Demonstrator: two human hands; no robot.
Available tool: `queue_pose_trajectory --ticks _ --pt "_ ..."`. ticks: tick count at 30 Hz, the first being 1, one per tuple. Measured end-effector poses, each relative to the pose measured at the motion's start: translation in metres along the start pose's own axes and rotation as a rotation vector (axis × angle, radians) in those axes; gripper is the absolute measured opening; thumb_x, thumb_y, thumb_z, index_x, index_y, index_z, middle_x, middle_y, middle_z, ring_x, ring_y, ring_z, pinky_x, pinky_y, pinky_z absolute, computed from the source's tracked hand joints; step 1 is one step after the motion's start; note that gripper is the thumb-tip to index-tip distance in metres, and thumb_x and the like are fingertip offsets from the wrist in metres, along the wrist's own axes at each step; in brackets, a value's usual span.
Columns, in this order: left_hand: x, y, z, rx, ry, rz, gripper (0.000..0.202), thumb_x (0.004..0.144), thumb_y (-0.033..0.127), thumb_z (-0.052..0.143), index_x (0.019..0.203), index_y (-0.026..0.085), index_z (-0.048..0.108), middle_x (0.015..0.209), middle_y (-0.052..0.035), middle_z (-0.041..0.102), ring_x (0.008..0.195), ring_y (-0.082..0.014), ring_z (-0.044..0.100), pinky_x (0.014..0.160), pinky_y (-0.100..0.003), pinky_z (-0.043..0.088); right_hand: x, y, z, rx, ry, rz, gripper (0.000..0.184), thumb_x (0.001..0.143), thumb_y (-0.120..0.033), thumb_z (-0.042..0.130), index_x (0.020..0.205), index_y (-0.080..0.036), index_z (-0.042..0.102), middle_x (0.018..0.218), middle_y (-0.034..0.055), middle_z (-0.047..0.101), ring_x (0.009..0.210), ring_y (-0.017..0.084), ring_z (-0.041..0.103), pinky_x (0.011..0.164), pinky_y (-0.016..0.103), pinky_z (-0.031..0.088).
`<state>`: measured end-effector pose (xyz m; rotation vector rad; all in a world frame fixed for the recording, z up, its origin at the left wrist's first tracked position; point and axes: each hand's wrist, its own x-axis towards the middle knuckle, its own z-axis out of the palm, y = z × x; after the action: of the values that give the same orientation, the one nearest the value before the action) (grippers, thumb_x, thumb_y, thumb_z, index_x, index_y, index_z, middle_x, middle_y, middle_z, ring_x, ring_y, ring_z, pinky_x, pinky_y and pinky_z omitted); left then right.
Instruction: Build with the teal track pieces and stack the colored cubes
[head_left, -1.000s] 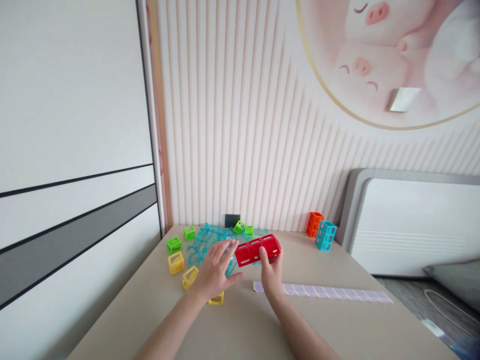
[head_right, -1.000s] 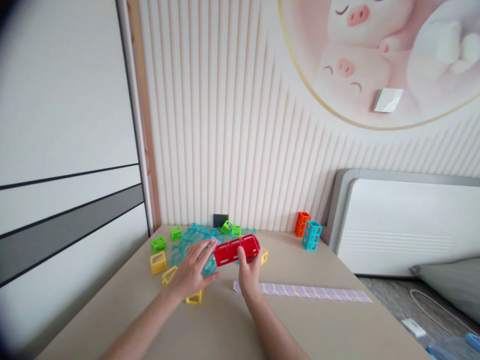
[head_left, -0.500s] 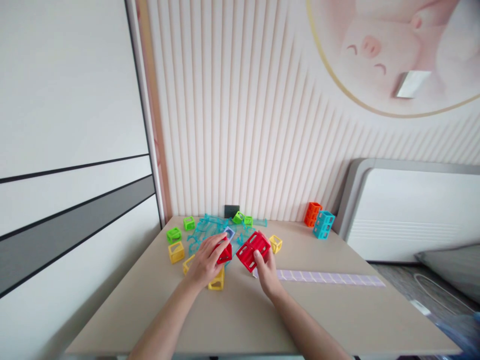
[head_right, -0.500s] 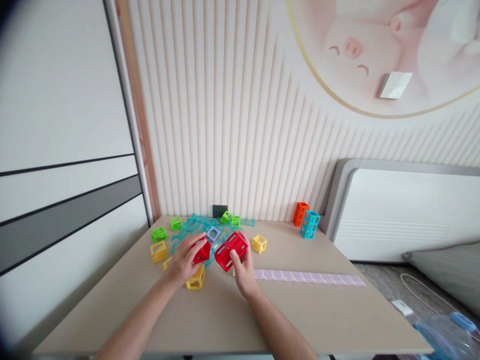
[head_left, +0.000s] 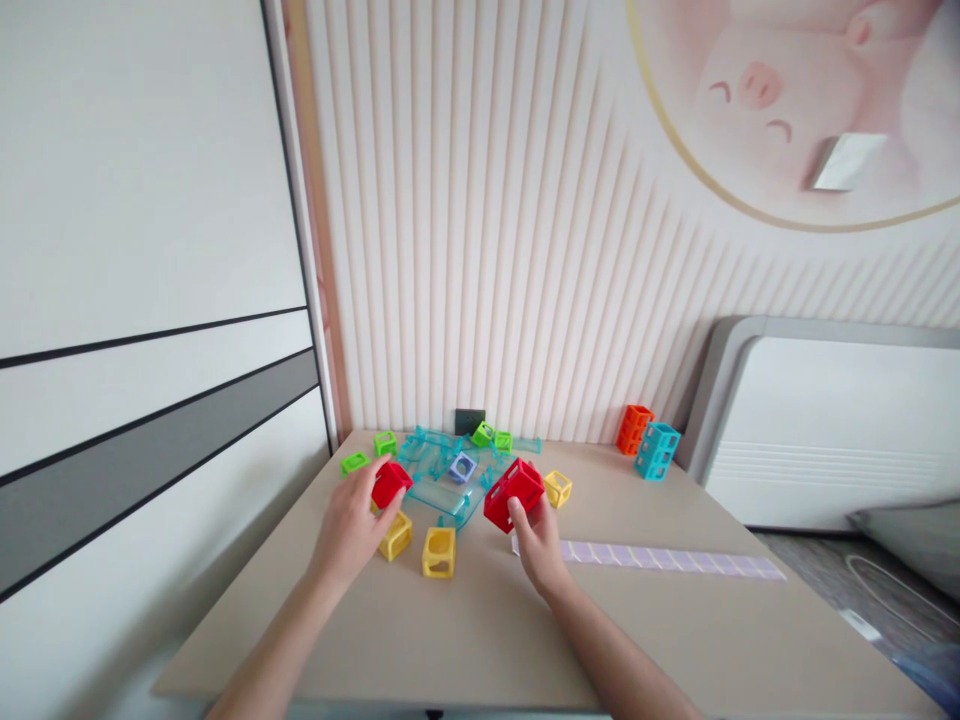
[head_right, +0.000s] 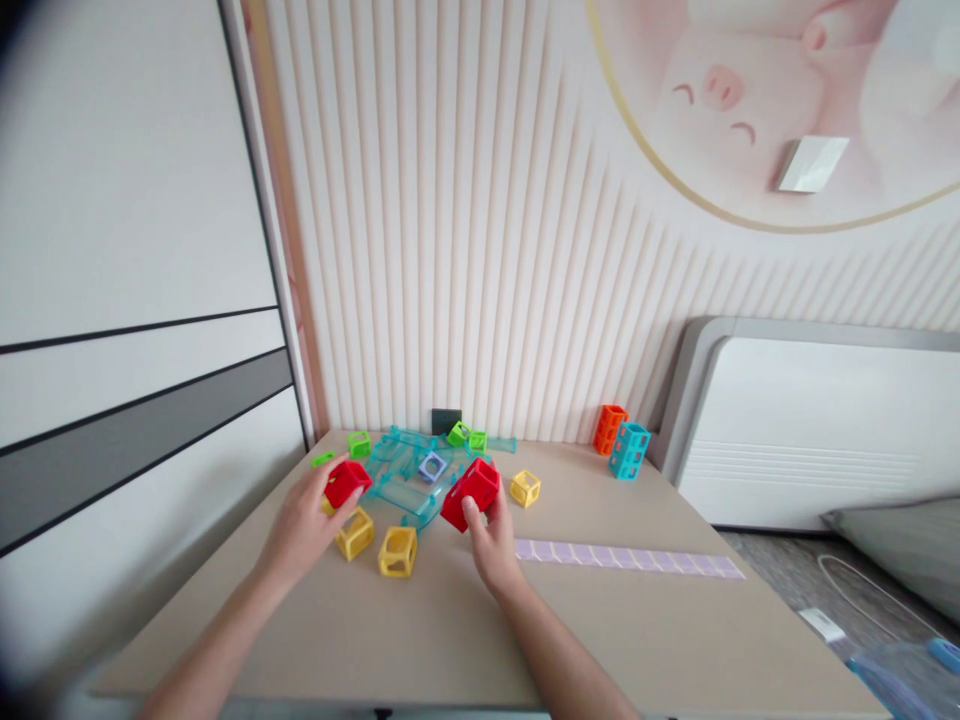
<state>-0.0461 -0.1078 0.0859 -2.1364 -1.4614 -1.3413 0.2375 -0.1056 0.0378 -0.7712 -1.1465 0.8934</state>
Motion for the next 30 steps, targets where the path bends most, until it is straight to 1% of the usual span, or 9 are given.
queue_pose_trajectory --ticks 3,5,8,10,15,20,23,27,30 --pt "-0.021 -0.02 -0.023 0.038 -0.124 -0.053 0.038 0.092 0.043 0.055 0.122 0.02 0.052 0.109 -0.0118 0.068 0.1 -0.029 0.067 0.09 -0.045 0.055 0.002 -0.002 0.002 0.014 0.012 0.031 0.05 0.09 -0.055 0.061 0.127 -0.022 0.057 0.115 0.0081 0.07 0.103 0.027 0.067 0.087 0.042 0.058" --pt "-0.039 -0.031 -0.03 0.028 -0.173 -0.147 0.034 0.09 0.041 0.056 0.116 0.021 0.051 0.108 -0.0117 0.068 0.099 -0.0288 0.068 0.087 -0.044 0.056 0.002 -0.004 0.004 0.021 0.03 0.03 0.047 0.09 -0.057 0.059 0.122 -0.021 0.059 0.112 0.0078 0.07 0.1 0.026 0.067 0.086 0.041 0.058" --pt "-0.064 -0.044 -0.03 -0.028 -0.244 -0.291 0.033 0.087 0.039 0.056 0.114 0.021 0.048 0.101 -0.0098 0.07 0.088 -0.0271 0.071 0.077 -0.04 0.059 0.002 -0.007 0.005 0.045 0.029 0.019 0.049 0.091 -0.054 0.061 0.129 -0.023 0.055 0.12 0.0081 0.067 0.106 0.026 0.065 0.088 0.041 0.058" --pt "-0.076 -0.049 -0.026 -0.066 -0.259 -0.331 0.041 0.086 0.039 0.055 0.121 0.022 0.046 0.107 -0.0106 0.07 0.093 -0.0273 0.072 0.08 -0.041 0.06 0.002 -0.009 0.006 0.051 0.012 0.022 0.051 0.09 -0.052 0.062 0.133 -0.024 0.051 0.124 0.0087 0.065 0.109 0.027 0.064 0.089 0.041 0.057" --pt "-0.084 -0.047 -0.022 -0.042 -0.226 -0.264 0.048 0.088 0.038 0.052 0.133 0.021 0.046 0.12 -0.0131 0.066 0.106 -0.0294 0.068 0.091 -0.047 0.057 -0.001 -0.011 0.006 0.027 -0.017 0.023 0.049 0.091 -0.05 0.063 0.131 -0.025 0.051 0.121 0.0086 0.065 0.108 0.027 0.063 0.088 0.041 0.057" --pt "-0.072 -0.023 -0.033 0.076 -0.114 -0.044 0.052 0.091 0.041 0.055 0.138 0.021 0.046 0.132 -0.0168 0.057 0.123 -0.0349 0.057 0.103 -0.054 0.048 -0.006 -0.014 0.005 -0.019 -0.057 0.007 0.053 0.087 -0.045 0.07 0.131 -0.026 0.047 0.12 0.0074 0.064 0.105 0.024 0.063 0.091 0.04 0.055" --pt "-0.063 0.005 -0.033 -0.008 -0.195 0.077 0.054 0.093 0.035 0.055 0.144 0.024 0.039 0.136 -0.0142 0.056 0.127 -0.0303 0.055 0.105 -0.045 0.049 -0.014 -0.018 0.006 -0.039 -0.161 0.02 0.049 0.085 -0.045 0.072 0.124 -0.027 0.049 0.112 0.0057 0.065 0.1 0.023 0.063 0.089 0.038 0.055" --pt "-0.053 0.051 -0.014 -0.144 -0.368 0.145 0.067 0.091 0.038 0.062 0.15 0.027 0.032 0.141 -0.0125 0.055 0.129 -0.0296 0.055 0.104 -0.042 0.051 -0.029 -0.022 0.011 -0.089 -0.367 -0.037 0.047 0.085 -0.048 0.07 0.122 -0.027 0.05 0.112 0.0055 0.063 0.101 0.023 0.062 0.09 0.039 0.053" --pt "-0.045 0.078 0.01 -0.286 -0.401 0.082 0.067 0.089 0.029 0.064 0.148 0.027 0.033 0.136 -0.0116 0.057 0.123 -0.0269 0.06 0.1 -0.038 0.054 -0.038 -0.023 0.014 -0.19 -0.403 -0.132 0.043 0.089 -0.045 0.066 0.125 -0.027 0.049 0.111 0.0054 0.061 0.099 0.022 0.062 0.09 0.037 0.053"
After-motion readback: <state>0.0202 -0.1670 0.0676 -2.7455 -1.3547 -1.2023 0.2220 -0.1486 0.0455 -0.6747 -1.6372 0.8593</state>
